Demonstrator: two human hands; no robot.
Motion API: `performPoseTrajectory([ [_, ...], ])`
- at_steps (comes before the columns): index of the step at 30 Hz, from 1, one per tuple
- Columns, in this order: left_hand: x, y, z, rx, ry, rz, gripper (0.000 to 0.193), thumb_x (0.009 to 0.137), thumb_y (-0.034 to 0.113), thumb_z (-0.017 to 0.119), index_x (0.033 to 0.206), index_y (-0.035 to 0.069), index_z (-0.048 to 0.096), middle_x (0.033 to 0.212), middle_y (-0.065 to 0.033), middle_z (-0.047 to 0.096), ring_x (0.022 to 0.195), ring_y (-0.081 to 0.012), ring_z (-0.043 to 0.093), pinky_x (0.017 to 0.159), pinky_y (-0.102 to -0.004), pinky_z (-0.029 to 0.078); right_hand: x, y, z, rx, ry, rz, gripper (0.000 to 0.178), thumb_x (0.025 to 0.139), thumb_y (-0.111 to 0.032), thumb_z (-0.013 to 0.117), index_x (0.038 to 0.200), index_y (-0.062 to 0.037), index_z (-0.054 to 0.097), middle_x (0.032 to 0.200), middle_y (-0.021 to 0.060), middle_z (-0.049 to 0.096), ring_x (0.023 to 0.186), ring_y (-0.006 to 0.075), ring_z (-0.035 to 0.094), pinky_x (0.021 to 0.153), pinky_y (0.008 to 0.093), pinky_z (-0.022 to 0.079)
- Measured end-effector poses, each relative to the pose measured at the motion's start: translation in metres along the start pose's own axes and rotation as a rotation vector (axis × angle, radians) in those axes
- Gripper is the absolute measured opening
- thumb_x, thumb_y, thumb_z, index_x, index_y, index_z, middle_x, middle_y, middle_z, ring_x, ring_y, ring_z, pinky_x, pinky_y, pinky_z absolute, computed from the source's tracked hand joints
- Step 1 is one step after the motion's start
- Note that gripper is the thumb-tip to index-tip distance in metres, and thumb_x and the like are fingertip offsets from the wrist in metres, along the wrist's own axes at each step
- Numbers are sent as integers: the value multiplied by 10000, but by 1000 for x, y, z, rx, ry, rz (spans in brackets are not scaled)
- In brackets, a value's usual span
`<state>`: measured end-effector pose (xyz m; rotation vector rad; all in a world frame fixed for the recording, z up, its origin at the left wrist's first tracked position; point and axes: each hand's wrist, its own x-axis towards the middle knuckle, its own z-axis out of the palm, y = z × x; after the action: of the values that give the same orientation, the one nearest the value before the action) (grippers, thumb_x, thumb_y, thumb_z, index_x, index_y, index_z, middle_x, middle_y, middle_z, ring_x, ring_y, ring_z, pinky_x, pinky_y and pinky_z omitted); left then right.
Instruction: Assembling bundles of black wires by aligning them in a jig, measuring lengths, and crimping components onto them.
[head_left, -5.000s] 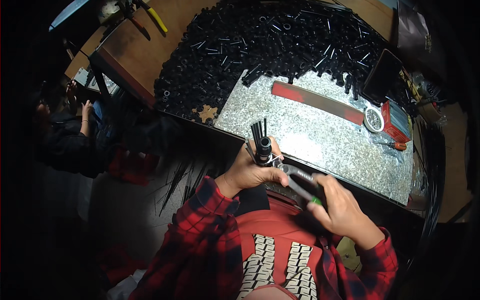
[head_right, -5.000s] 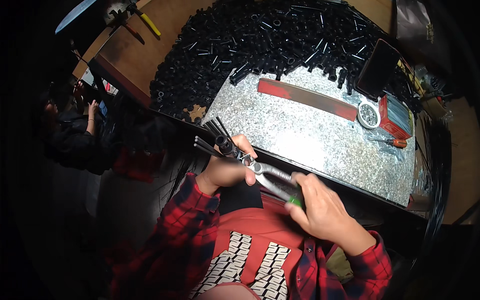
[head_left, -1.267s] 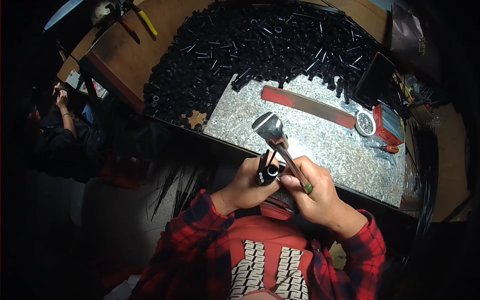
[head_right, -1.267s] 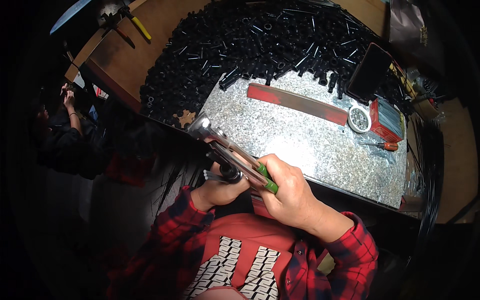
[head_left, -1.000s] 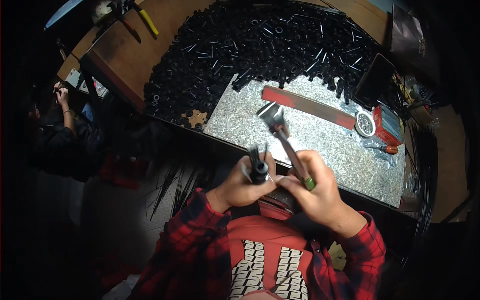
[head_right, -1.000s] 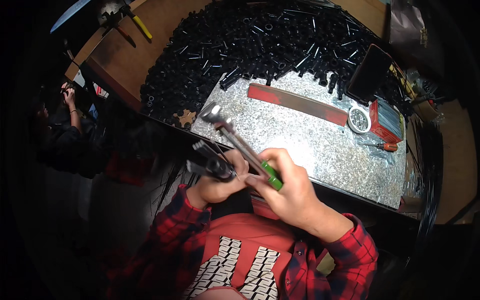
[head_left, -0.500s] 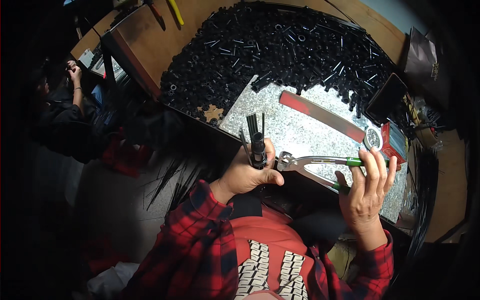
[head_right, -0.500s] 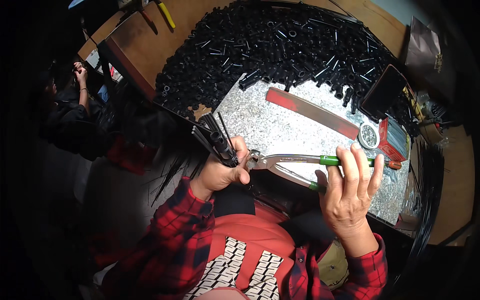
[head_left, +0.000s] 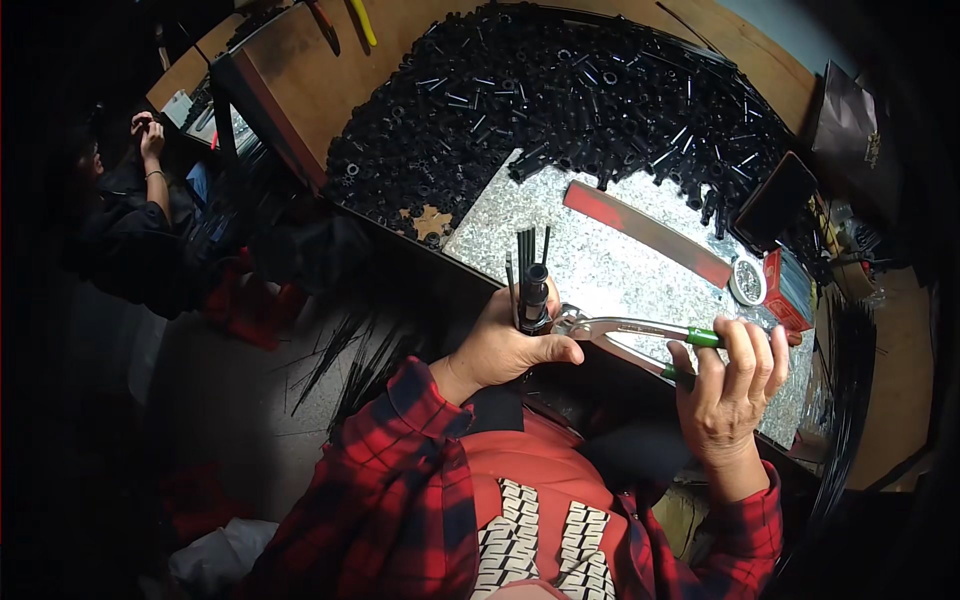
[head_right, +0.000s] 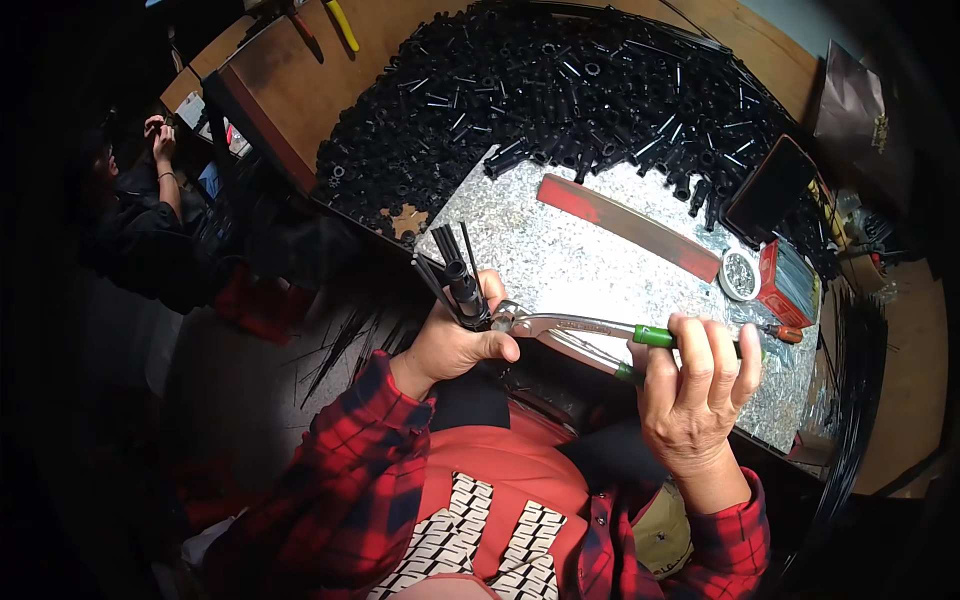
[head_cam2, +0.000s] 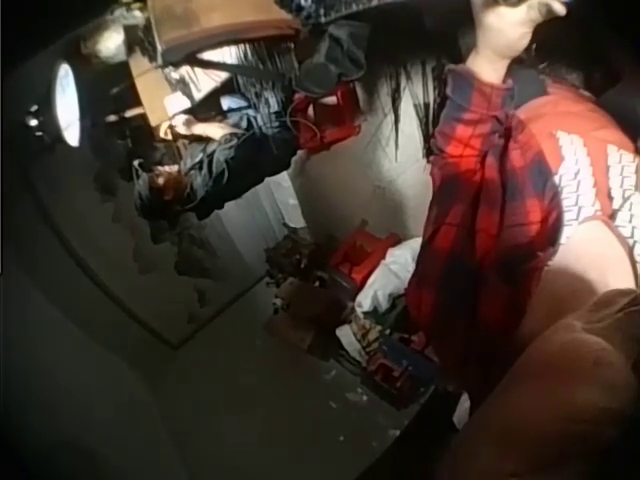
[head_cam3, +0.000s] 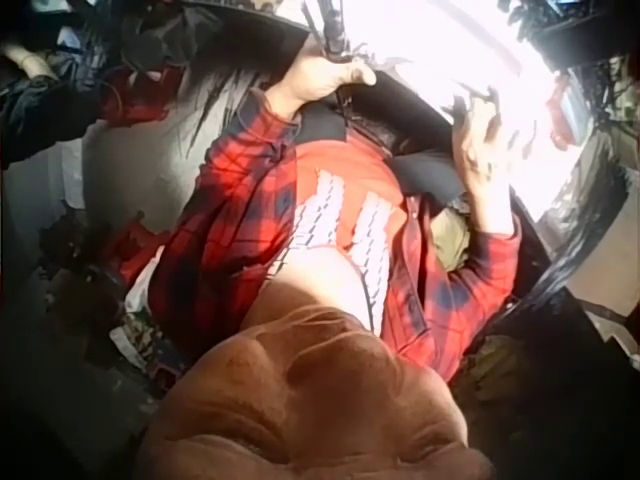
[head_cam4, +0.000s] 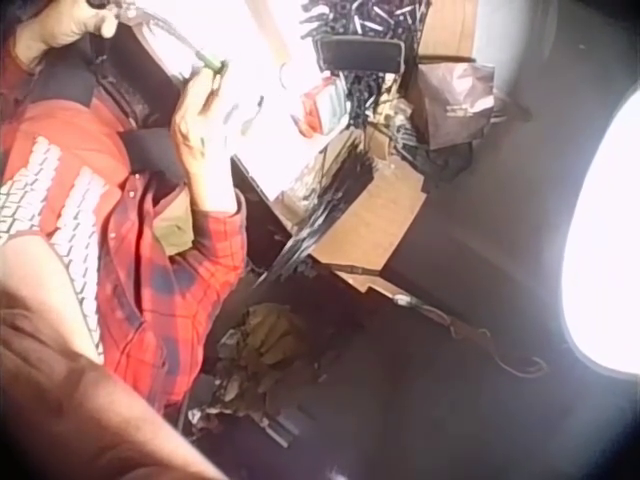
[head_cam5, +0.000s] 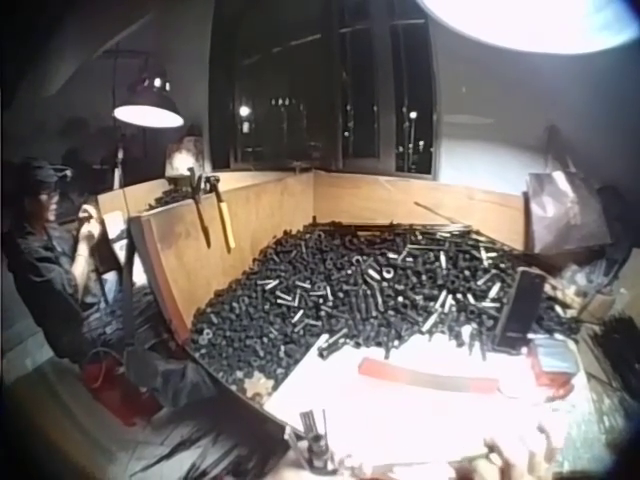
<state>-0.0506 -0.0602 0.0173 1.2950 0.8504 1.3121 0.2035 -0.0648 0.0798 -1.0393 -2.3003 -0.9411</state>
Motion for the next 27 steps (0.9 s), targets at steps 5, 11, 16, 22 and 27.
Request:
performPoseTrajectory([
  [5, 0, -5, 0, -7, 12, 37, 477, 677, 257, 878, 781, 112, 435, 710, 74, 386, 663, -46, 347, 586, -215, 309, -2, 1, -2, 27, 4, -40, 201, 824, -208, 706, 889, -85, 560, 1051, 120, 584, 992, 302, 565, 894, 457, 399],
  [11, 1, 7, 4, -116, 27, -21, 526, 668, 374, 864, 766, 110, 420, 735, 60, 391, 700, -57, 364, 625, -222, 312, 1, 0, -6, 2, 12, -79, 192, 801, -190, 702, 841, -84, 547, 1023, 122, 592, 949, 291, 570, 837, 428, 409],
  [16, -2, 3, -1, -9, 43, -5, 568, 624, 434, 867, 770, 109, 425, 739, 56, 410, 696, -57, 377, 622, -219, 321, 5, -2, -9, 208, -98, -4, 235, 755, -149, 727, 772, -67, 508, 908, 125, 567, 805, 300, 547, 711, 406, 419],
  [22, -9, -3, -11, -169, -51, -88, 659, 459, 436, 898, 824, 99, 465, 722, 18, 506, 648, -80, 486, 609, -233, 408, -13, -3, -9, 921, -445, 187, 337, 671, -87, 798, 713, -22, 469, 725, 116, 549, 630, 262, 532, 554, 359, 418],
  [27, -12, -7, -11, -170, -174, -20, 641, 477, 449, 886, 847, 86, 509, 716, 5, 528, 634, -75, 490, 572, -215, 397, -17, -5, -15, 1265, -900, 414, 291, 783, -99, 764, 766, -9, 488, 625, 83, 593, 549, 131, 579, 472, 309, 424],
])
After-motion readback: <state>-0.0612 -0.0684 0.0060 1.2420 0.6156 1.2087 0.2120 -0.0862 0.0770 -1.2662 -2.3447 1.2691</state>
